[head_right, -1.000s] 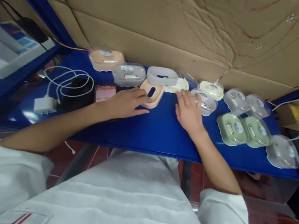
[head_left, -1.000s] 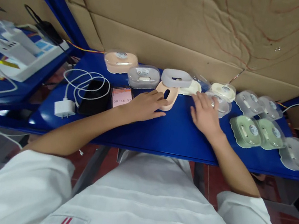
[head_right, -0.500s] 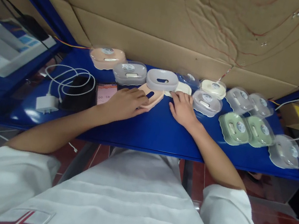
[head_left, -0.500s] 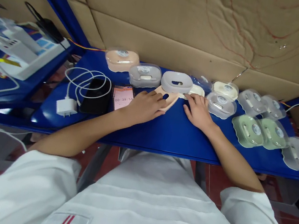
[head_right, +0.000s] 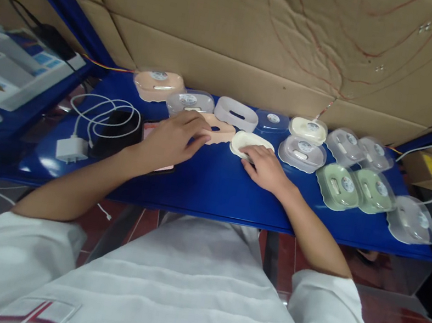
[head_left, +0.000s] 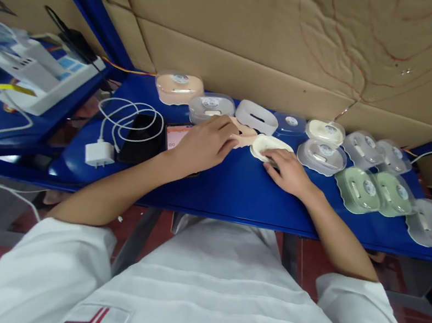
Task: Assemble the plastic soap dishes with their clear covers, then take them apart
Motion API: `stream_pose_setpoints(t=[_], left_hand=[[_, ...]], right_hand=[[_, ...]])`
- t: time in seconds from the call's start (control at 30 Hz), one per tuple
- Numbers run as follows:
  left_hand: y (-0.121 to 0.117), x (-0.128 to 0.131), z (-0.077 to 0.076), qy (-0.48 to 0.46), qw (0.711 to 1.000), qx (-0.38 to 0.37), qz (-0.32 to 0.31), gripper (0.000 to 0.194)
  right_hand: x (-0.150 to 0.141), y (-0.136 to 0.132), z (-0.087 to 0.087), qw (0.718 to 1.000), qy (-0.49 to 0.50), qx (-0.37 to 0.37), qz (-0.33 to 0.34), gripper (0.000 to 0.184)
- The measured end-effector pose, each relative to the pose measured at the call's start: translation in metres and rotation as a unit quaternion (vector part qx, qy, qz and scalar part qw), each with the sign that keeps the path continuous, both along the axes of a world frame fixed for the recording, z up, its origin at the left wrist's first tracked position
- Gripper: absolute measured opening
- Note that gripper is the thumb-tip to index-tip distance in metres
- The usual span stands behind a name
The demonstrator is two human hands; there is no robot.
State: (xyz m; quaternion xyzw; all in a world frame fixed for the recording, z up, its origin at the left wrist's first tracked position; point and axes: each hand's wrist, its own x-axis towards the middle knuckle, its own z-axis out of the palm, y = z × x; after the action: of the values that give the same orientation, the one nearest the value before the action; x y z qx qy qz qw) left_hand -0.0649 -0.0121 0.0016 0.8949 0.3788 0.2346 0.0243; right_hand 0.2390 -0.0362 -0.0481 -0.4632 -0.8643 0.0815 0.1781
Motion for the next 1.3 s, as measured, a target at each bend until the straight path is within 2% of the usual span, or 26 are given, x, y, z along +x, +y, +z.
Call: stream_pose_setpoints(t=[0.23, 0.4, 0.53, 0.6, 0.7, 0.77, 0.83, 0.97, 1.03, 1.13, 1.3], left_hand=[[-0.003, -0.007, 0.010, -0.016, 0.999, 0.002, 0.027, 0.027], [0.000, -0.022, 0.022, -0.003, 0.998, -0.008, 0.054, 0.023], [0.001, -0.033, 0.033, -0.027, 0.999, -0.033, 0.028, 0.020], [0.001, -0.034, 0.033, -0.047, 0.998, -0.045, 0.003, 0.019], [-0.002, -0.025, 0.024, -0.083, 0.993, -0.063, -0.063, 0.021], [-0.004, -0.017, 0.014, -0.098, 0.984, -0.084, -0.120, 0.021], [-0.005, -0.010, 0.004, -0.097, 0.975, -0.112, -0.167, 0.020], [-0.001, -0.003, -0.012, -0.073, 0.960, -0.149, -0.226, 0.016], [0.003, -0.003, -0.018, -0.056, 0.956, -0.151, -0.246, 0.016], [0.006, -0.003, -0.025, -0.013, 0.957, -0.129, -0.258, 0.020], [0.004, 0.001, -0.032, 0.039, 0.968, -0.062, -0.238, 0.022]], right_hand=[[-0.005, -0.006, 0.002, 0.998, 0.026, 0.002, 0.063, 0.035], [-0.014, -0.013, 0.002, 0.992, 0.041, -0.005, 0.116, 0.034], [-0.022, -0.020, 0.004, 0.987, 0.070, 0.000, 0.145, 0.030], [-0.022, -0.021, 0.007, 0.989, 0.083, 0.025, 0.123, 0.032], [-0.016, -0.022, 0.013, 0.993, 0.077, 0.084, 0.030, 0.048], [-0.011, -0.022, 0.017, 0.993, 0.053, 0.106, -0.008, 0.062], [-0.007, -0.021, 0.019, 0.994, 0.027, 0.107, 0.005, 0.064], [-0.007, -0.020, 0.017, 0.992, 0.016, 0.101, 0.078, 0.044], [-0.009, -0.020, 0.015, 0.991, 0.010, 0.097, 0.090, 0.039], [-0.010, -0.020, 0.012, 0.992, -0.018, 0.088, 0.089, 0.039], [-0.008, -0.019, 0.010, 0.991, -0.065, 0.067, 0.099, 0.048]])
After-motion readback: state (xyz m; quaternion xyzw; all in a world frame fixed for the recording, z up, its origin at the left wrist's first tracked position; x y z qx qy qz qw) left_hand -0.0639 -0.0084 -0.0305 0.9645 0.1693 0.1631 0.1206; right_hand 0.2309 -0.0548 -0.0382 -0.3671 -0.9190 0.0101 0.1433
